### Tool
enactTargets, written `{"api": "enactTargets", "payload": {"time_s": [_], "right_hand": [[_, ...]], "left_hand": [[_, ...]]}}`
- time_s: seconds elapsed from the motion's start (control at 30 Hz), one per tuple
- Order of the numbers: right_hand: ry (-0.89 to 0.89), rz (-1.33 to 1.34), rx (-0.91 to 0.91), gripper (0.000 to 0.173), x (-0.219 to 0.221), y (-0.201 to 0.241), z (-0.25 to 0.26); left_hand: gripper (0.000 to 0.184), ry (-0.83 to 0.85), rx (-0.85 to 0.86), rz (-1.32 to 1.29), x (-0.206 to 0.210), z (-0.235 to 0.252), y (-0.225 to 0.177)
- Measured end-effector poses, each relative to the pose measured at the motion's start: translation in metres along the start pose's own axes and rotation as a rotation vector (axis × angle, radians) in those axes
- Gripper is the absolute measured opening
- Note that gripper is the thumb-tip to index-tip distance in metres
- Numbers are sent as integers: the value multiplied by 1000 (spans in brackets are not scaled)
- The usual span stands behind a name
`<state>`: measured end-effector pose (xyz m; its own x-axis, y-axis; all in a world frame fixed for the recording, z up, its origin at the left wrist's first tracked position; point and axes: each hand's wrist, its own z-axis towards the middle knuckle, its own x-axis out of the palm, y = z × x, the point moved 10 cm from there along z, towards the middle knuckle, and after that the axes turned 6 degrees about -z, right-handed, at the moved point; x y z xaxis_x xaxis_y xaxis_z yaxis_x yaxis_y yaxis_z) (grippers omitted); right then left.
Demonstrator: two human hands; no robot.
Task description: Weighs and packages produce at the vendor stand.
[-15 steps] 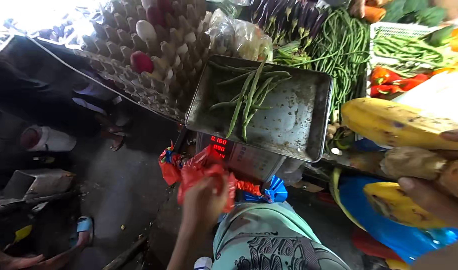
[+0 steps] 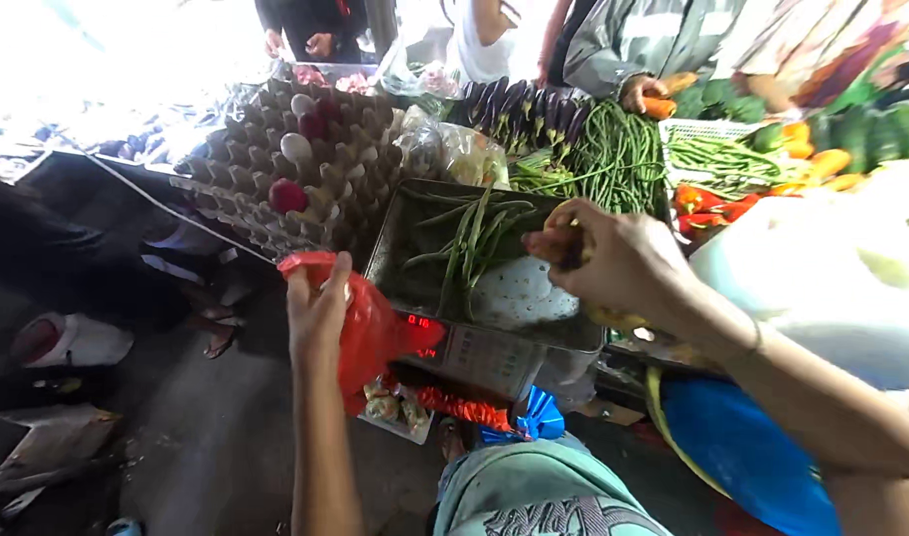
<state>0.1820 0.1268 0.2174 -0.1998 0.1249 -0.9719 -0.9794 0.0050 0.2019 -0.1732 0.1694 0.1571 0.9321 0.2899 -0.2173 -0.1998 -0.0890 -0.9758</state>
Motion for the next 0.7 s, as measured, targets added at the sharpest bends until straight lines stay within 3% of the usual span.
{"api": "enactTargets", "payload": {"time_s": [0.1, 0.23, 0.3, 0.4, 0.5, 0.6, 0.7], "right_hand": [[69, -118, -123, 51, 32, 29, -1], [110, -137, -449, 61, 76, 71, -14], [32, -150, -594, 68, 76, 87, -21], [-200, -143, -787, 51, 70, 102, -29], [-388, -123, -873, 52, 64, 109, -29], [-409, -136, -920, 56, 61, 109, -25], [-321, -125, -943, 62, 60, 101, -29]], "left_hand": [[65, 112, 33, -24, 42, 14, -3], [64, 259, 168, 386, 86, 22, -5], [68, 267, 215, 503, 99, 22, -7], [70, 260, 251, 531, 105, 23, -7], [67, 275, 248, 534, 101, 24, -9], [64, 305, 249, 535, 93, 29, -14], [73, 297, 208, 587, 87, 36, -26]]}}
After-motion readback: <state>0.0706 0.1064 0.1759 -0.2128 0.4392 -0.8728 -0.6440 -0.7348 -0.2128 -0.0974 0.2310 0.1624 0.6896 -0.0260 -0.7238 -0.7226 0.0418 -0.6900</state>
